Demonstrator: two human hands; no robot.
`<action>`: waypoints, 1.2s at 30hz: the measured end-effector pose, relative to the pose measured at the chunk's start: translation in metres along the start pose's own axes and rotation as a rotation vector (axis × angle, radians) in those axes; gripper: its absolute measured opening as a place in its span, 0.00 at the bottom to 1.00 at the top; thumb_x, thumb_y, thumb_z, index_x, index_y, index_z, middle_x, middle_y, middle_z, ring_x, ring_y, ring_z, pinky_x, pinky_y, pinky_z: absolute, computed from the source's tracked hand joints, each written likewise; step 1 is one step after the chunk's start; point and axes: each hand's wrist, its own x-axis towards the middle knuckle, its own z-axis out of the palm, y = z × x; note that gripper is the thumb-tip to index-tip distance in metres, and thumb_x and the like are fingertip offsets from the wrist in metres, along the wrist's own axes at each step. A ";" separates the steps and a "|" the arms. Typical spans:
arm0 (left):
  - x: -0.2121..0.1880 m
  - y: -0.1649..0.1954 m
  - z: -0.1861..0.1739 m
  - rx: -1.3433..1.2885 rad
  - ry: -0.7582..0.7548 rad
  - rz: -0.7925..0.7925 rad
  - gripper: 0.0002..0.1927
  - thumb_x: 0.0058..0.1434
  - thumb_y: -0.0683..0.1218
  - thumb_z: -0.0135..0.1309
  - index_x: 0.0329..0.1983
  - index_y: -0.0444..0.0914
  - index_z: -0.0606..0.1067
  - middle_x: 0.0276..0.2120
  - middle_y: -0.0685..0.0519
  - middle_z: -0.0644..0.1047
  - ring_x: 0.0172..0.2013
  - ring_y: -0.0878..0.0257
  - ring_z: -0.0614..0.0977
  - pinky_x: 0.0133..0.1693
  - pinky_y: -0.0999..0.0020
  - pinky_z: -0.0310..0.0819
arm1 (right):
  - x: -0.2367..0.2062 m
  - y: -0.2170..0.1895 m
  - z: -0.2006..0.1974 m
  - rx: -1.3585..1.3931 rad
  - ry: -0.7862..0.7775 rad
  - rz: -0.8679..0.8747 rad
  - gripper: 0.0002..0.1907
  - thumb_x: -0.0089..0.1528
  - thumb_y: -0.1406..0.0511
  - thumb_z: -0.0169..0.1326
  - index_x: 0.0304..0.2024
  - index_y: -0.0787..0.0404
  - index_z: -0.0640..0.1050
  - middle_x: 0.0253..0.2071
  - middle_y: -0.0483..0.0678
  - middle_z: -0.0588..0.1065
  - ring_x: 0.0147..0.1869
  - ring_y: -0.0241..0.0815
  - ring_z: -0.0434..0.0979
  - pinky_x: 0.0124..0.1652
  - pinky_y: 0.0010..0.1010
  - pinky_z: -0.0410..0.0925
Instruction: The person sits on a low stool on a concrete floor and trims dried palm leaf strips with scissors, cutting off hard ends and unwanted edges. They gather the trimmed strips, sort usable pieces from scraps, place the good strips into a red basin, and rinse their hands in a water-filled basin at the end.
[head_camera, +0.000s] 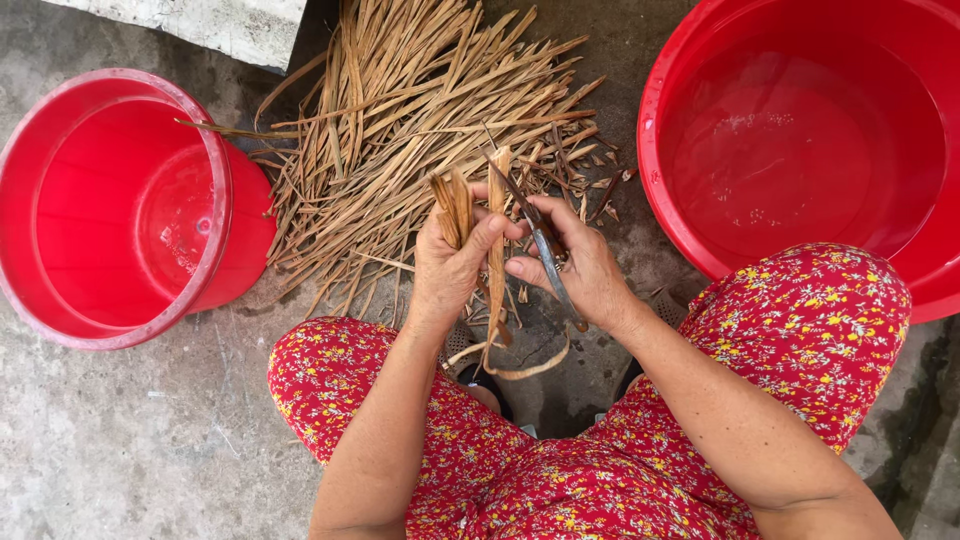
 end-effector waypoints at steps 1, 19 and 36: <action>0.000 -0.003 -0.001 -0.018 0.027 -0.021 0.18 0.71 0.47 0.56 0.60 0.34 0.71 0.35 0.53 0.82 0.31 0.74 0.79 0.29 0.82 0.68 | 0.000 -0.001 0.000 -0.031 -0.001 -0.004 0.41 0.56 0.53 0.68 0.66 0.60 0.67 0.49 0.46 0.79 0.46 0.35 0.78 0.48 0.30 0.73; 0.003 -0.024 0.000 0.037 0.172 -0.014 0.11 0.68 0.46 0.60 0.49 0.34 0.77 0.29 0.59 0.77 0.23 0.74 0.74 0.25 0.80 0.67 | -0.006 -0.008 0.007 -0.067 0.150 -0.092 0.32 0.52 0.55 0.72 0.54 0.61 0.78 0.37 0.43 0.81 0.39 0.29 0.76 0.40 0.25 0.72; 0.001 -0.015 -0.006 -0.008 0.047 0.011 0.10 0.72 0.45 0.55 0.52 0.35 0.74 0.39 0.59 0.78 0.40 0.73 0.77 0.43 0.77 0.74 | -0.006 0.004 0.015 0.101 0.131 0.055 0.23 0.54 0.63 0.72 0.50 0.62 0.81 0.33 0.42 0.80 0.35 0.23 0.71 0.34 0.21 0.70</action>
